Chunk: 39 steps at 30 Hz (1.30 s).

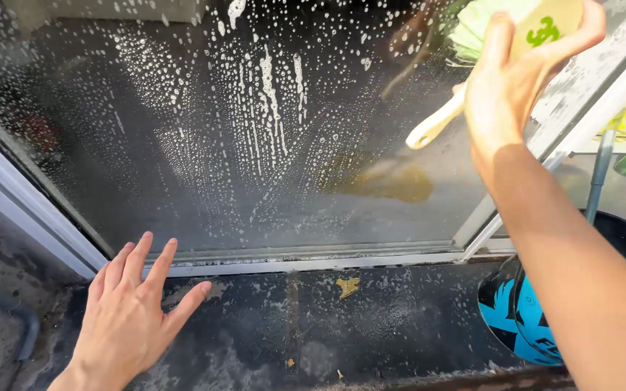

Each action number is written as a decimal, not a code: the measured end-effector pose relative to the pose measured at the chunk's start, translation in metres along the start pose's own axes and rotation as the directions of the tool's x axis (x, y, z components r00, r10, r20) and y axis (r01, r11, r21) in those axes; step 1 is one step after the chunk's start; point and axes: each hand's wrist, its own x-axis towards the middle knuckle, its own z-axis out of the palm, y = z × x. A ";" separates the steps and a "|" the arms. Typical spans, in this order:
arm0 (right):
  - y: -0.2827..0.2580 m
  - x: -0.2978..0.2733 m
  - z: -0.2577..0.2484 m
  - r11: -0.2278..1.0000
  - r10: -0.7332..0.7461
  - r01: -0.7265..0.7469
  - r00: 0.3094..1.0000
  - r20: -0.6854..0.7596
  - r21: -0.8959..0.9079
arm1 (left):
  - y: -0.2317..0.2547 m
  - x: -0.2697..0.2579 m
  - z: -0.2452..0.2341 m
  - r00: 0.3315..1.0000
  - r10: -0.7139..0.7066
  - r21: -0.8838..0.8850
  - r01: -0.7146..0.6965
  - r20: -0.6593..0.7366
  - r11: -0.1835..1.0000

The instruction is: The person is scrubbing a glass door using a soapy brush and a bucket of water.

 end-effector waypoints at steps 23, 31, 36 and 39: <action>-0.003 -0.194 -0.007 0.234 0.969 -0.972 0.233 0.077 -0.001 | -0.020 0.006 0.024 0.985 -0.152 0.448 0.174 -0.085 0.877; 0.053 -0.033 -0.073 0.811 0.570 -0.569 0.821 -0.035 -0.138 | 0.001 0.043 -0.029 0.998 -0.063 0.239 0.065 -0.015 0.969; 0.066 0.004 -0.094 0.935 0.304 -0.321 0.945 -0.125 -0.150 | 0.008 0.040 -0.036 0.989 -0.093 0.319 0.126 -0.114 0.939; 0.063 -0.038 -0.089 0.763 0.633 -0.640 0.769 -0.095 -0.093 | -0.002 0.027 -0.017 0.984 0.056 0.283 -0.006 -0.169 0.959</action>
